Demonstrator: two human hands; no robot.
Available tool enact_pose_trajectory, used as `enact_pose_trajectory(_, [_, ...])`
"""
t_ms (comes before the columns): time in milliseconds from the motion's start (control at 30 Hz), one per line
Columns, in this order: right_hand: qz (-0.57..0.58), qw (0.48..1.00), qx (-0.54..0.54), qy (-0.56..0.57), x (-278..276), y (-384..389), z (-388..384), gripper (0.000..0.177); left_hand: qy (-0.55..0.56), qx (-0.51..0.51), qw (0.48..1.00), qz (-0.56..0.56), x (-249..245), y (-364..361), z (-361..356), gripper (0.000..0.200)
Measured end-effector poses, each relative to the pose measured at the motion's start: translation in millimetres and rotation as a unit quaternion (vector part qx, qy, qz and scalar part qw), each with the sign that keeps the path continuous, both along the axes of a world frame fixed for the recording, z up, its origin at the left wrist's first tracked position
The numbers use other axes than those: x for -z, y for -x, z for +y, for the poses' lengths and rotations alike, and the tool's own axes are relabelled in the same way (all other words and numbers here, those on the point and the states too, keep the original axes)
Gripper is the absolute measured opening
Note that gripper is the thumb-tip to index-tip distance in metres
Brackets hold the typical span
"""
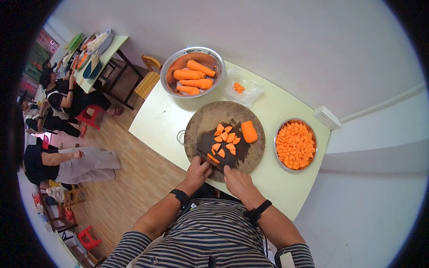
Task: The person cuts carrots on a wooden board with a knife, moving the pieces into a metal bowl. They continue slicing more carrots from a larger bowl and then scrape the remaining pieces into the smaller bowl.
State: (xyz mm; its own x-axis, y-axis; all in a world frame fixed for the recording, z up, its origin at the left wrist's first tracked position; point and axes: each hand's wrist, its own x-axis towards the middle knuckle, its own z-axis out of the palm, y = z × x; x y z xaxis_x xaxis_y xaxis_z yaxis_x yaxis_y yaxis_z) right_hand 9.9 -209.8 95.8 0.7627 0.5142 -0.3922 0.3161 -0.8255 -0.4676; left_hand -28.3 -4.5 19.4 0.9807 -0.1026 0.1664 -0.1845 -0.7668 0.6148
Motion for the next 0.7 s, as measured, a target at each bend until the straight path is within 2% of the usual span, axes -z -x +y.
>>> enact_pose_trajectory(233, [-0.041, 0.997, 0.041, -0.047, -16, -7, -6, 0.019, 0.049, -0.021, 0.998, -0.034, -4, 4, -3, 0.031])
enact_pose_trajectory(500, [-0.011, 0.999, 0.005, -0.031, -38, 22, -19, 0.018, 0.051, -0.017, 0.998, -0.022, -3, 8, 0, 0.026])
enact_pose_trajectory(700, [-0.006, 1.000, 0.006, -0.019, -32, 31, -26, 0.017, 0.039, -0.013, 0.999, -0.019, -6, 6, 0, 0.025])
